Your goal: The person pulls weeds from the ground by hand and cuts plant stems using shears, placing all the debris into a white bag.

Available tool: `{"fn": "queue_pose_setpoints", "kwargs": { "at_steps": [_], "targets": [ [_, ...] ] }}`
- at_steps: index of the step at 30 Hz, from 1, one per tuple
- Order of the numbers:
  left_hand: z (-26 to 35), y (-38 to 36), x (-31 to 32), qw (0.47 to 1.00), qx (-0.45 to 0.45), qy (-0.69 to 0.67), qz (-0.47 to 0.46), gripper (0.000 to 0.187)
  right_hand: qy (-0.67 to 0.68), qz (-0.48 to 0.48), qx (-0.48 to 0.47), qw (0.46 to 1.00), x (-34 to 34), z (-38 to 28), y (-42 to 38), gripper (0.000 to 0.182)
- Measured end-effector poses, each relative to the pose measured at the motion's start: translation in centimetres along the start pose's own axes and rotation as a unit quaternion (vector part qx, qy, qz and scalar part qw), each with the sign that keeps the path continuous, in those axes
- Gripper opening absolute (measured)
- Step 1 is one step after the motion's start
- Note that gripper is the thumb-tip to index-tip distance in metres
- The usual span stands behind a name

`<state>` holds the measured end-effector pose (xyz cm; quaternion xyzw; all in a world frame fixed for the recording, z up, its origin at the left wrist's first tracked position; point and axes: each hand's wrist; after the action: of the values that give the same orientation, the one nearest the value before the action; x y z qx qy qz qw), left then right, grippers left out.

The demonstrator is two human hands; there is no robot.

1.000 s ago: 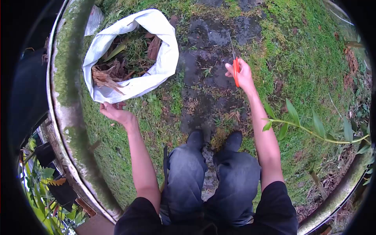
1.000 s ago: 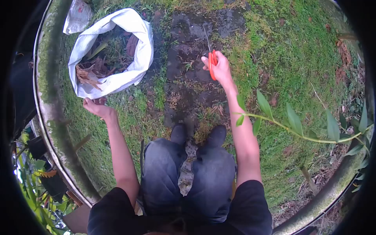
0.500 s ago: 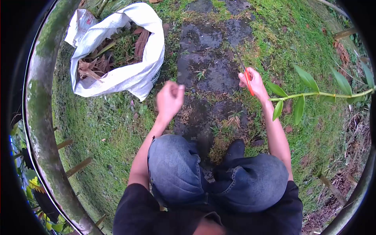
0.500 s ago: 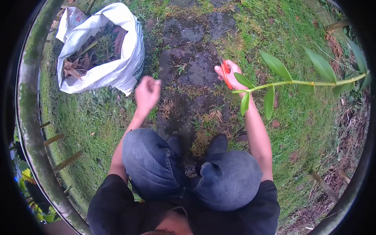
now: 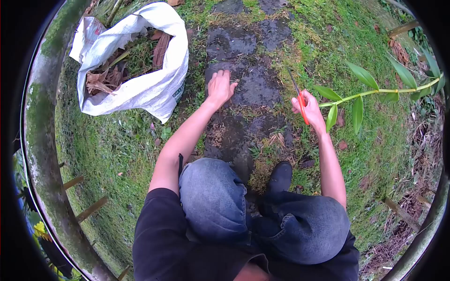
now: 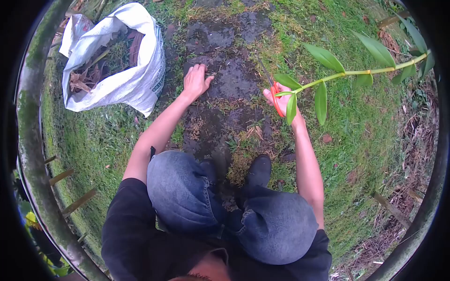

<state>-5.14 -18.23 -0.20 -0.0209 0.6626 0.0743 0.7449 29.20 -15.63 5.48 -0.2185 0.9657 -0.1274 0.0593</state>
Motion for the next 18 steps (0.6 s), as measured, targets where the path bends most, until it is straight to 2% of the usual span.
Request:
{"fn": "queue_pose_setpoints", "kwargs": {
  "at_steps": [2,6,14,18],
  "targets": [
    [0.2,0.0,-0.1,0.999,0.009,-0.009,0.031,0.03,0.003,0.007,0.005,1.0,0.4,-0.1,0.1,0.043],
    [-1.0,1.0,1.7,0.997,0.066,0.043,0.015,0.027,0.052,-0.002,0.007,0.999,1.7,-0.1,1.0,0.046],
    [-0.6,3.0,0.0,0.986,0.147,0.076,-0.008,0.015,-0.053,-0.019,0.024,0.998,2.7,-0.4,2.6,0.044],
    [-1.4,5.1,1.2,0.982,0.164,0.054,-0.074,0.015,-0.13,-0.015,0.002,0.991,2.7,2.1,3.7,0.045]
  ]
}}
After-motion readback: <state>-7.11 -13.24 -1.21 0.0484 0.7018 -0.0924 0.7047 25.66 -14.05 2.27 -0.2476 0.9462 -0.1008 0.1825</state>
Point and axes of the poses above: each hand's wrist, its own y-axis towards the middle knuckle, its own x-axis out of the palm, z = x × y, and after that the axes turned 13 degrees about y, right-handed
